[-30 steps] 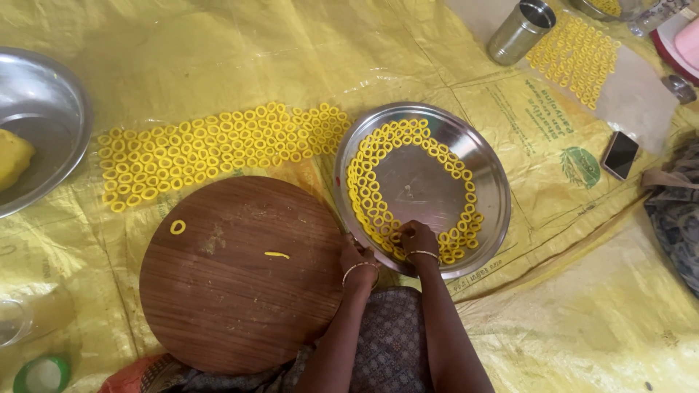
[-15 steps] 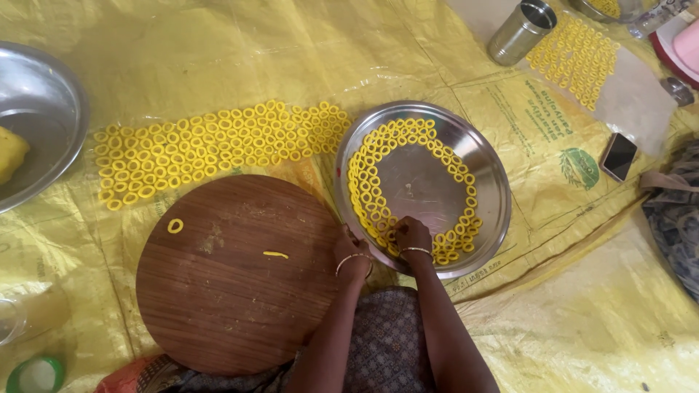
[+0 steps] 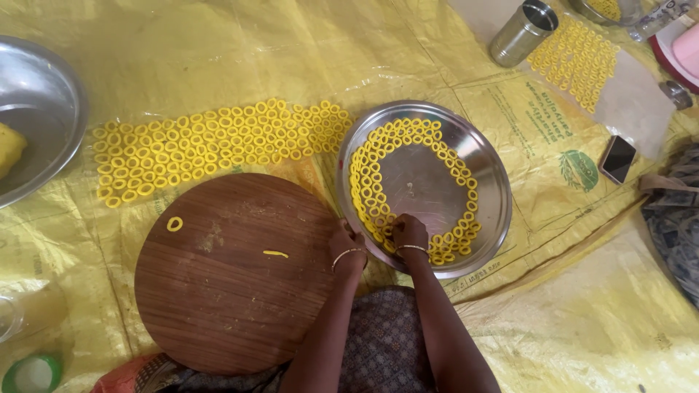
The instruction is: The person rolls small pieces of yellow dough into rings on a wooden board and places them onto a metal tray, arranging them in a circular pattern. The person continues to form and place rings until the tray is filled.
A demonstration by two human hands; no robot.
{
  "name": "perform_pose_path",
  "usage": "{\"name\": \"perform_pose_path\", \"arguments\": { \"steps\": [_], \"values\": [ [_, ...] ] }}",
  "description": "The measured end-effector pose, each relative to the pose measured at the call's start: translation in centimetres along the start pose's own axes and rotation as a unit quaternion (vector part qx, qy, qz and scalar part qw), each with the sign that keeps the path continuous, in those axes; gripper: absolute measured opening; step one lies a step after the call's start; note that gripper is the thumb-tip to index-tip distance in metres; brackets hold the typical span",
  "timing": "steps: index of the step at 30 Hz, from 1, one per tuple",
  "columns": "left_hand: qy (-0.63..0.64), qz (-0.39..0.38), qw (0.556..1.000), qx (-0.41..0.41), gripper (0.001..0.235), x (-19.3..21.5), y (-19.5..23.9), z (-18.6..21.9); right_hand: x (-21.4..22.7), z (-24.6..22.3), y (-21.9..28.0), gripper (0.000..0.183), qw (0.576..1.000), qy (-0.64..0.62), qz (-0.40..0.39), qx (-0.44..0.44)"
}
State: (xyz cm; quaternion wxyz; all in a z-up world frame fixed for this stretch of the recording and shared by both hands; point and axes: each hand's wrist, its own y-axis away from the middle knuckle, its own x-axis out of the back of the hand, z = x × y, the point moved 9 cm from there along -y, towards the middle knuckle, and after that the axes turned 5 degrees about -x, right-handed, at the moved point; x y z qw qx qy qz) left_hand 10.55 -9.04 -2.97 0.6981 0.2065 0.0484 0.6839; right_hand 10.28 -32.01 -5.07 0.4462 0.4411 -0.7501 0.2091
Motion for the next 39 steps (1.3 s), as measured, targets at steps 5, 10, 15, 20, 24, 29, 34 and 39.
{"name": "perform_pose_path", "arguments": {
  "steps": [5, 10, 15, 20, 24, 29, 34, 39],
  "values": [
    [-0.056, 0.026, 0.998, -0.024, 0.035, 1.2, 0.5, 0.3, 0.2, -0.7, 0.2, 0.012, 1.0, 0.015, 0.012, 0.019],
    [-0.092, 0.015, 0.993, -0.077, 0.029, 2.5, 1.0, 0.9, 0.2, -1.0, 0.2, 0.011, 0.999, -0.007, 0.023, 0.024],
    [-0.196, -0.037, 0.964, -0.177, 0.011, 7.2, 2.1, 1.0, 0.3, -0.9, -0.2, 0.009, 0.999, -0.008, 0.041, 0.023],
    [-0.288, -0.184, 0.94, -0.002, 0.018, 12.1, 2.8, -4.0, 0.5, -0.1, 0.0, 0.011, 0.999, -0.027, 0.03, 0.027],
    [-0.435, -0.22, 0.873, 0.006, 0.016, 15.5, 5.1, -6.0, 0.1, 1.0, 0.2, 0.012, 1.0, -0.014, -0.003, -0.01],
    [-0.542, -0.286, 0.789, 0.046, 0.019, 15.6, 6.4, -7.6, -0.3, 0.5, 0.2, 0.012, 1.0, 0.02, -0.011, 0.02],
    [-0.569, -0.282, 0.769, 0.078, 0.019, 14.7, 5.6, -7.4, -0.3, 0.0, 0.2, 0.011, 0.999, 0.018, -0.006, 0.033],
    [-0.581, -0.268, 0.761, 0.104, 0.019, 14.0, 4.8, -7.5, -0.6, 0.3, 0.0, 0.008, 0.999, 0.022, -0.019, 0.014]
  ]
}}
